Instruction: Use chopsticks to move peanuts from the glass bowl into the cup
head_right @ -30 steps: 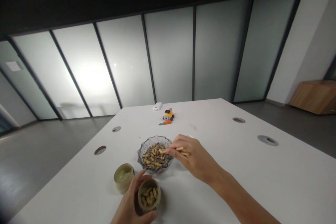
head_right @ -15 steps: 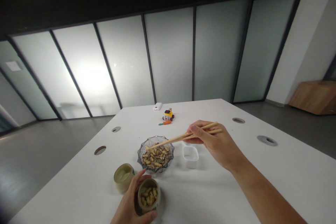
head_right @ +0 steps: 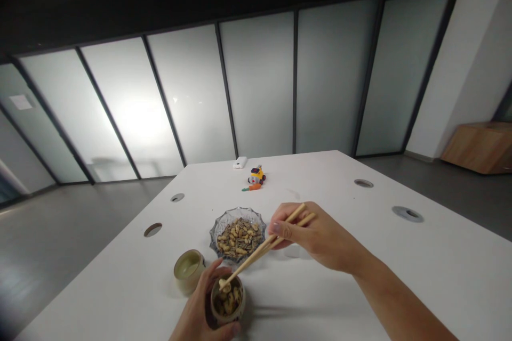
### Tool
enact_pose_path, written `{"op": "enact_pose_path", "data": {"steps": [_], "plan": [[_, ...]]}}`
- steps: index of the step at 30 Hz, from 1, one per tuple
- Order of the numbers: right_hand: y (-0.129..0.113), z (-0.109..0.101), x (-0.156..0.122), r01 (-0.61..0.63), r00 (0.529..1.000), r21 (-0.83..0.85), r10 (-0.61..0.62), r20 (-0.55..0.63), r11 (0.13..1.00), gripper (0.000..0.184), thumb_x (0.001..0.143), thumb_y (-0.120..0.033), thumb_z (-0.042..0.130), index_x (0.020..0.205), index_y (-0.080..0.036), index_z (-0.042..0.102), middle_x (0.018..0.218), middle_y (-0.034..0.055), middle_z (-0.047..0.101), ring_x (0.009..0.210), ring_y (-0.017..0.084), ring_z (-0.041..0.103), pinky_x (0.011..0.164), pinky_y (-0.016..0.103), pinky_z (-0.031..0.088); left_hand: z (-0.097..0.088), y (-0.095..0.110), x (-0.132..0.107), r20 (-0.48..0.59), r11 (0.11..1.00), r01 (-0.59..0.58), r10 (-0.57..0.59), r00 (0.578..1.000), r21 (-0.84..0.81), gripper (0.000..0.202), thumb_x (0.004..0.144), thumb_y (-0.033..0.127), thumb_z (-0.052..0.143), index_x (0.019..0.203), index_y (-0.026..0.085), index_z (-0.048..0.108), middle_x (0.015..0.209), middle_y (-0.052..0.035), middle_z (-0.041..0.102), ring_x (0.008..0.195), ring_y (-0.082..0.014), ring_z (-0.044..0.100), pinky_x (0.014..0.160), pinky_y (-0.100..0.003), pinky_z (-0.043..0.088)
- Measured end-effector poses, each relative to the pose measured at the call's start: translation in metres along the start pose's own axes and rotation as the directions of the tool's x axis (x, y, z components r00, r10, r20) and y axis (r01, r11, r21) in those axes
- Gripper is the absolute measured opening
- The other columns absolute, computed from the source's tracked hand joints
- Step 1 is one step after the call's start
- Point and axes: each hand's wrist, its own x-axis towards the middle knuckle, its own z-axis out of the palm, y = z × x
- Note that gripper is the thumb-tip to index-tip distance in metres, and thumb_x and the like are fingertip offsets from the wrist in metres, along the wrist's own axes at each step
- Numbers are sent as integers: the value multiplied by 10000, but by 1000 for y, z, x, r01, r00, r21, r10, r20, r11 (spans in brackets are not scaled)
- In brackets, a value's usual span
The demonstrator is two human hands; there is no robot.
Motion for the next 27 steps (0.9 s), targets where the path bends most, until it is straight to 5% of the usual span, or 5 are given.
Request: {"op": "enact_pose_path", "data": {"steps": [7, 14, 19, 27], "plan": [[0, -1, 0, 107, 992, -143, -114, -48, 984, 455, 880, -639, 770, 781, -195, 787, 783, 61, 766, 756, 227, 734, 693, 307, 605, 1, 2, -1, -22, 1000, -10, 10, 1000, -14, 1065, 620, 205, 885, 1560, 230, 387, 1438, -160, 647, 1332, -393, 637, 1151, -486, 496], [12, -2, 6, 180, 934, -438, -293, -205, 881, 423, 978, -591, 674, 819, -216, 788, 792, 50, 736, 720, 209, 660, 678, 303, 545, 0, -1, -1, -7, 1000, 1, -1, 1000, -18, 1056, 631, 176, 860, 1568, 221, 375, 1463, -181, 627, 1340, -380, 631, 1164, -497, 482], [23, 5, 14, 208, 920, -567, -357, -164, 797, 429, 1023, -561, 614, 820, -223, 783, 840, 65, 759, 722, 212, 666, 701, 325, 555, 0, -1, 0, -11, 1000, 13, -13, 1000, 19, 1083, 608, 168, 851, 1582, 252, 385, 1459, -147, 642, 1334, -379, 638, 1164, -502, 487], [31, 11, 17, 229, 945, -536, -318, -79, 812, 463, 1026, -596, 604, 833, -217, 786, 863, 66, 760, 761, 211, 696, 708, 308, 546, 0, 2, -2, -10, 1000, 19, -19, 1000, 5, 1063, 610, 169, 824, 1574, 231, 382, 1463, -156, 635, 1348, -386, 620, 1175, -491, 472]]}}
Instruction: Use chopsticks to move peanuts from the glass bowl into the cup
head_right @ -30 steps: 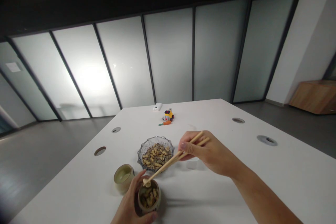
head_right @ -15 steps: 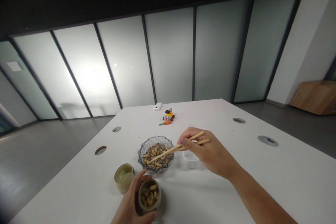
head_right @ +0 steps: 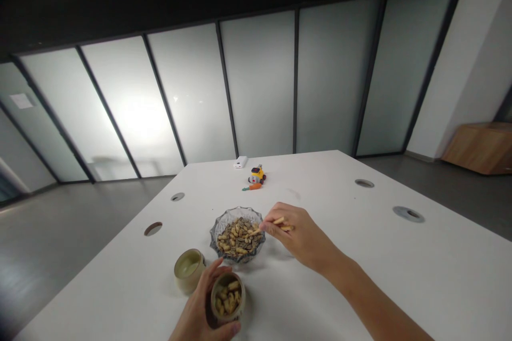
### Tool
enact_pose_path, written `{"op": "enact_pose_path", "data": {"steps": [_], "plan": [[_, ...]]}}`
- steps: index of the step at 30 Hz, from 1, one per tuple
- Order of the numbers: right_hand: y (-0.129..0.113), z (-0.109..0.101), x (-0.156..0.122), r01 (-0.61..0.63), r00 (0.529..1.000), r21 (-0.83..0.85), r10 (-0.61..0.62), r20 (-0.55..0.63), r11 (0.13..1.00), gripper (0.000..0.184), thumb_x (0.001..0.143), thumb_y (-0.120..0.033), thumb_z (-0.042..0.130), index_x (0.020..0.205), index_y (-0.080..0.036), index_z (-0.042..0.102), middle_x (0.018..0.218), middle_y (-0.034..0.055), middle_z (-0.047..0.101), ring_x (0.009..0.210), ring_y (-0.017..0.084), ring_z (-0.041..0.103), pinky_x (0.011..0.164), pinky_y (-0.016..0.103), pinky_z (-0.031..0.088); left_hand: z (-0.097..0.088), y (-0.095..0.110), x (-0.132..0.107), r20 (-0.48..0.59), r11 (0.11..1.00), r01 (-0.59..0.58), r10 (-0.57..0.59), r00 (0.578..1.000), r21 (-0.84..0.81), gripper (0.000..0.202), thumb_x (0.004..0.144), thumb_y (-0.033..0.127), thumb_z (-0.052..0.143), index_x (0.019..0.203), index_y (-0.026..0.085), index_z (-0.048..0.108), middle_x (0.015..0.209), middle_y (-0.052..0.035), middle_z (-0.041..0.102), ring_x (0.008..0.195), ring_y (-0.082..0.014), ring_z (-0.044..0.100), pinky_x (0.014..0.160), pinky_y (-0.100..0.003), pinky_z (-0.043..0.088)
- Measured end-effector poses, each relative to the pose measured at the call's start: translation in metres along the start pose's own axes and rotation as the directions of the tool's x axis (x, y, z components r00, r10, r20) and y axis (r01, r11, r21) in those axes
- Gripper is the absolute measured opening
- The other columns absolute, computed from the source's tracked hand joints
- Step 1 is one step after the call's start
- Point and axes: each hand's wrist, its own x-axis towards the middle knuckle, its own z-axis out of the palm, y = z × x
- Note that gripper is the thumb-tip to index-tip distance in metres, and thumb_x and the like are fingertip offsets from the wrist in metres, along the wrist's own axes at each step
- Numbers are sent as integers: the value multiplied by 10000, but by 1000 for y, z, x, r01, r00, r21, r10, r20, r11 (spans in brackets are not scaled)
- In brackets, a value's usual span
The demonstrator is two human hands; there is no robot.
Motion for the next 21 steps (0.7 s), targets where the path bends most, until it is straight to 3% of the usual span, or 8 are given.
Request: {"op": "enact_pose_path", "data": {"steps": [11, 21], "plan": [[5, 0, -1, 33, 999, -5, -33, 33, 999, 457, 1047, -574, 595, 868, -211, 806, 894, 72, 757, 791, 205, 705, 738, 303, 543, 0, -4, 0, 12, 999, -14, 14, 1000, -46, 1045, 628, 198, 823, 1568, 223, 368, 1469, -165, 625, 1349, -384, 619, 1178, -481, 462], [3, -13, -1, 46, 995, 9, -45, -87, 999, 370, 1042, -491, 631, 851, -222, 800, 864, 53, 763, 760, 202, 698, 708, 293, 527, 0, -4, 0, 6, 998, -39, 39, 999, -54, 1015, 648, 190, 810, 1563, 227, 372, 1470, -150, 621, 1353, -369, 615, 1178, -473, 461]]}}
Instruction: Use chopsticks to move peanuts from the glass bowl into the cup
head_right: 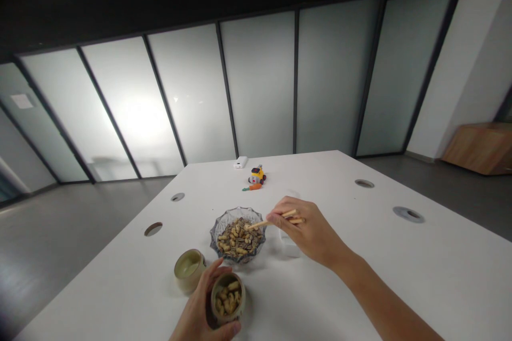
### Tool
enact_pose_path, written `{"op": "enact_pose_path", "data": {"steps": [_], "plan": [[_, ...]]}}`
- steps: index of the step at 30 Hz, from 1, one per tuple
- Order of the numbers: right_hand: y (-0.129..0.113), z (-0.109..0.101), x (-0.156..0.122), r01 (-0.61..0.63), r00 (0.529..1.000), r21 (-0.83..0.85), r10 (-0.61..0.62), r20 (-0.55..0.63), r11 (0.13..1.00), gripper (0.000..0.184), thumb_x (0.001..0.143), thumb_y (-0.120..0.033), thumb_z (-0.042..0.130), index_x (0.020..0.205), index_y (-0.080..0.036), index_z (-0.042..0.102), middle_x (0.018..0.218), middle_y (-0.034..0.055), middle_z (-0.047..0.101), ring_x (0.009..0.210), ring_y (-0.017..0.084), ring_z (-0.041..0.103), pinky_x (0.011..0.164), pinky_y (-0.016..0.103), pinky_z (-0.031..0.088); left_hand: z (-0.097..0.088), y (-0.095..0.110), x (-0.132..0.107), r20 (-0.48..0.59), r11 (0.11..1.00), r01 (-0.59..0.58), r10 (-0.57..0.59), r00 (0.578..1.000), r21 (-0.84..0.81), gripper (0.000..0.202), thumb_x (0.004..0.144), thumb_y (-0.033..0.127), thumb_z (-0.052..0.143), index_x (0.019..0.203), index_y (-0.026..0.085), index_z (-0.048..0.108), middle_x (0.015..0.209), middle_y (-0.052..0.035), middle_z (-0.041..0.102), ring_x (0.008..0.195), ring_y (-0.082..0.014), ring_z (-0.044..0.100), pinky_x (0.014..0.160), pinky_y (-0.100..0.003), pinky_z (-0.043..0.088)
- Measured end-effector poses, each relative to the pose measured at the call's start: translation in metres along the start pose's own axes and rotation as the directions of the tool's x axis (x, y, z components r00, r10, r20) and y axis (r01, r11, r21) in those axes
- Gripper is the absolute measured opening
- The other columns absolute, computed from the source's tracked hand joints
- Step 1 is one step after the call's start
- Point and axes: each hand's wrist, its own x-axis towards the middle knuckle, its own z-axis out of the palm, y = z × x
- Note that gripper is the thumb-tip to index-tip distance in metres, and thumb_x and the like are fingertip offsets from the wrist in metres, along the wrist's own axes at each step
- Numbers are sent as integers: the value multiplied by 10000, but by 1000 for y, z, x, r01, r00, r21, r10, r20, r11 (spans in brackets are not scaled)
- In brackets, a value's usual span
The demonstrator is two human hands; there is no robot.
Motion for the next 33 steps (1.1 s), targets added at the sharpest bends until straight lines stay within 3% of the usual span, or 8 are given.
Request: {"op": "enact_pose_path", "data": {"steps": [9, 15, 19, 26, 33], "plan": [[-1, -16, 2, -90, 991, 178, 106, -82, 980, 391, 971, -561, 712, 806, -219, 806, 836, 57, 751, 775, 213, 710, 690, 285, 589, 0, 1, 0, 9, 1000, 15, -15, 1000, -5, 1020, 653, 194, 816, 1565, 224, 361, 1477, -163, 609, 1342, -370, 622, 1172, -478, 465], [1, -17, 2, -195, 971, 487, 236, -25, 851, 360, 888, -564, 820, 821, -211, 831, 874, 63, 754, 857, 243, 784, 806, 322, 692, 1, 0, 1, -7, 1000, 27, -27, 1000, -3, 1056, 605, 147, 810, 1559, 244, 369, 1465, -147, 625, 1330, -376, 630, 1168, -484, 466], [2, -23, 0, -194, 972, 591, 234, 9, 783, 343, 881, -543, 841, 821, -204, 838, 854, 67, 759, 856, 240, 797, 812, 320, 701, 1, 1, 0, -9, 1000, 21, -21, 1000, 2, 1039, 621, 165, 815, 1558, 233, 370, 1458, -157, 628, 1337, -378, 624, 1173, -487, 460], [-5, -26, -1, -207, 977, 604, 189, 93, 770, 337, 883, -525, 845, 797, -199, 841, 844, 60, 736, 801, 220, 787, 753, 309, 698, 0, -1, 1, 5, 1000, 25, -25, 1000, -3, 1013, 635, 184, 825, 1540, 218, 373, 1462, -173, 616, 1327, -378, 633, 1159, -485, 480], [-15, -24, -2, -231, 965, 510, 130, 226, 829, 345, 914, -516, 812, 807, -189, 834, 818, 70, 748, 763, 213, 759, 697, 293, 648, 0, 2, 1, 2, 999, 49, -49, 999, 7, 1052, 622, 193, 829, 1560, 213, 351, 1458, -162, 620, 1347, -380, 618, 1164, -470, 476]]}}
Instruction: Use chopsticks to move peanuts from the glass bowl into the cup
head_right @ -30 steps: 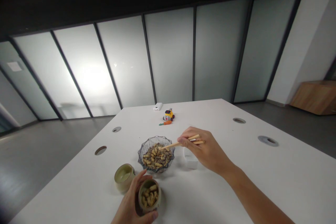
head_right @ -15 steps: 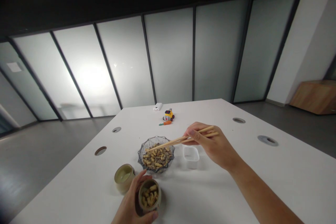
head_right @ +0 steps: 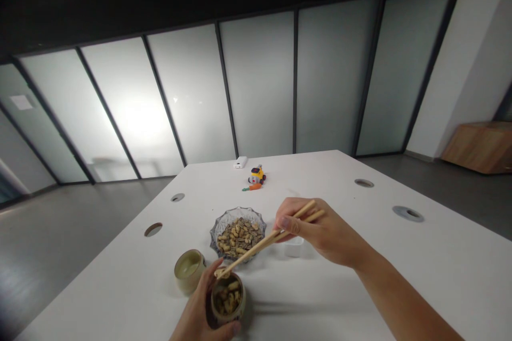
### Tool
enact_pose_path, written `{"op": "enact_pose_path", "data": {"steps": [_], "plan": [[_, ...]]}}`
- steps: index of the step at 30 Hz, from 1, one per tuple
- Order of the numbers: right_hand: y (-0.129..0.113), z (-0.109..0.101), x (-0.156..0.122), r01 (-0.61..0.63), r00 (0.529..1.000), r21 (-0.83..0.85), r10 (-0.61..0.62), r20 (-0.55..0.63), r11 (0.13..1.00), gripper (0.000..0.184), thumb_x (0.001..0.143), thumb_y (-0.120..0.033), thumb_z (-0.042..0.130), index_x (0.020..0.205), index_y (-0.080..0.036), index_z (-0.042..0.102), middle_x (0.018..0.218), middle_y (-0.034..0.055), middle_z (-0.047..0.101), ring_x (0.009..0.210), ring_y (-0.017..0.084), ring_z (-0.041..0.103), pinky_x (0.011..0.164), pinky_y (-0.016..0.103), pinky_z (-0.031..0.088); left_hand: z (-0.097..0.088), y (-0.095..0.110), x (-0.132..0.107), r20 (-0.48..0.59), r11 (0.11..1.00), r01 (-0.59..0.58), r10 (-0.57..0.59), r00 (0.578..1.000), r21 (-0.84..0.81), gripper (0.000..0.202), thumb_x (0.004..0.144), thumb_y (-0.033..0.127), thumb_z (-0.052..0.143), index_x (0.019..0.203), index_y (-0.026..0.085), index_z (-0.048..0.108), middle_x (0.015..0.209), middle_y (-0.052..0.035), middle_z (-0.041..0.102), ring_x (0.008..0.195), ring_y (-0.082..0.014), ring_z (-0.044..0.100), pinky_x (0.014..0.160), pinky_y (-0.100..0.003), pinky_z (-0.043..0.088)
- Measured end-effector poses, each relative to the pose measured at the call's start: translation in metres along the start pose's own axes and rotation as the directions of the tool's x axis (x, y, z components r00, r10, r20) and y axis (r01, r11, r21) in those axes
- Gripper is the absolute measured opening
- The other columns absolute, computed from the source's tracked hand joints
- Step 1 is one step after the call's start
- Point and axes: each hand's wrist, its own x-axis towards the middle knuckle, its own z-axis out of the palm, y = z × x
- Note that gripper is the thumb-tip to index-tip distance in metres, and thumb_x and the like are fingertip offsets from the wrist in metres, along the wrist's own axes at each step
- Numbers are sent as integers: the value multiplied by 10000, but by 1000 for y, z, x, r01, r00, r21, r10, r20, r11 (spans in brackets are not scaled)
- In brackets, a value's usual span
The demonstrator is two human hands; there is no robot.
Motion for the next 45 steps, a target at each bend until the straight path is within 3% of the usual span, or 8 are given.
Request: {"op": "enact_pose_path", "data": {"steps": [6, 11, 15, 19, 30, 45], "plan": [[-1, 3, -1, -4, 1000, -96, 6, 19, 995, 364, 927, -532, 787, 797, -194, 815, 818, 62, 749, 767, 195, 709, 702, 272, 583, 2, 3, 2, -6, 1000, 5, -5, 1000, -13, 1056, 592, 179, 834, 1535, 212, 360, 1436, -160, 629, 1339, -373, 622, 1176, -463, 463], [1, 0, 0, 42, 994, -240, -63, -84, 970, 444, 949, -610, 718, 776, -209, 799, 792, 59, 734, 749, 213, 680, 666, 289, 542, 1, -2, 0, 0, 1000, -25, 25, 1000, -11, 1049, 614, 181, 835, 1550, 221, 362, 1476, -163, 620, 1362, -382, 608, 1188, -485, 453], [5, 1, 3, 66, 968, -445, -166, -189, 893, 426, 994, -585, 663, 802, -228, 792, 810, 61, 742, 738, 219, 673, 643, 301, 531, 0, -4, -1, -14, 999, -48, 48, 999, -3, 1034, 630, 189, 834, 1553, 225, 370, 1457, -160, 632, 1343, -378, 624, 1174, -483, 464], [14, 6, 7, 148, 953, -593, -275, -129, 792, 390, 1027, -520, 635, 822, -226, 789, 845, 68, 754, 747, 217, 696, 684, 317, 545, 0, -4, 0, -4, 999, -43, 43, 999, 5, 1039, 635, 178, 819, 1566, 233, 360, 1473, -155, 623, 1348, -368, 619, 1179, -479, 456], [36, 12, 12, 163, 971, -587, -233, -45, 793, 447, 1045, -567, 600, 857, -219, 808, 877, 75, 756, 781, 217, 704, 736, 314, 562, 1, -4, -1, -16, 1000, -23, 23, 1000, 9, 1059, 617, 147, 823, 1573, 226, 374, 1463, -160, 629, 1339, -374, 627, 1164, -481, 471], [37, 13, 12, 159, 978, -595, -208, -15, 788, 503, 1047, -613, 564, 848, -220, 806, 876, 84, 749, 766, 216, 692, 724, 323, 555, 1, 0, 0, -25, 999, -30, 30, 999, 15, 1037, 617, 182, 835, 1559, 223, 405, 1438, -171, 652, 1313, -396, 648, 1147, -497, 493]]}}
